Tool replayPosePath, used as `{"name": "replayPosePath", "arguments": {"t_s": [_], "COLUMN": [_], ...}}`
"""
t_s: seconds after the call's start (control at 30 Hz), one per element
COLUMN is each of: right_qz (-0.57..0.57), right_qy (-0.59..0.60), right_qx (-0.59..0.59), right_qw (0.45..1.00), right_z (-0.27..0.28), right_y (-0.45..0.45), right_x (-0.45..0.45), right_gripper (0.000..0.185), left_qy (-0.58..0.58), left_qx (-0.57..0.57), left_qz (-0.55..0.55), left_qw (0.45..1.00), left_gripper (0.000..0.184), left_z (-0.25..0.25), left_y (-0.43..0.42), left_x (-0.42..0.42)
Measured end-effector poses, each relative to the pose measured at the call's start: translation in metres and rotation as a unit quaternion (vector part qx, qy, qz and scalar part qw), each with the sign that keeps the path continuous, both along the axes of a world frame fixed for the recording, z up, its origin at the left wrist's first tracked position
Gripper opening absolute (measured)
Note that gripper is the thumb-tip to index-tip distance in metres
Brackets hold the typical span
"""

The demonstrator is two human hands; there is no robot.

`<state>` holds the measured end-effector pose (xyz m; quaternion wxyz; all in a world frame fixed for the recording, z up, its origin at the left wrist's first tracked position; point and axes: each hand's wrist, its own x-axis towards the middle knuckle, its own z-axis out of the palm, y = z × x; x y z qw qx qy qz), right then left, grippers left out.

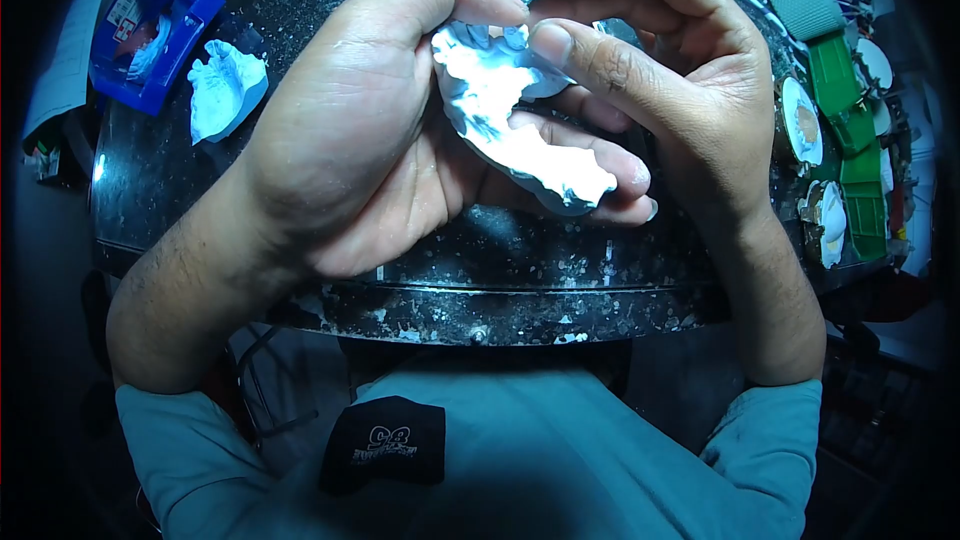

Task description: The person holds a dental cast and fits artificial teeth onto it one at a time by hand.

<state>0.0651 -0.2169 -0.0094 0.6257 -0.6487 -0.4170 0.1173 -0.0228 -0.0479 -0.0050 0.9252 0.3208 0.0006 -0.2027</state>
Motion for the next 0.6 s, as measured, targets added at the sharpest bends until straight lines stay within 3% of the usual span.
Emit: {"name": "replayPosePath", "arguments": {"t_s": [0.2,0.37,0.6], "right_qz": [0.021,0.018,-0.015], "right_qy": [0.003,0.098,0.026], "right_qx": [0.01,-0.033,-0.036], "right_qw": [1.0,0.994,0.999], "right_z": [-0.003,0.014,0.011], "right_y": [-0.001,-0.003,0.002], "right_x": [0.006,0.001,-0.009], "right_gripper": [0.029,0.031,0.031], "left_qy": [-0.002,-0.003,-0.005], "left_qx": [-0.006,-0.014,-0.015], "left_qz": [0.002,0.007,0.008], "left_qw": [1.0,1.0,1.0], "left_gripper": [0.061,0.061,0.061], "left_z": [0.0,-0.001,-0.002], "left_y": [0.0,0.0,-0.001], "left_x": [0.0,0.0,0.0]}}
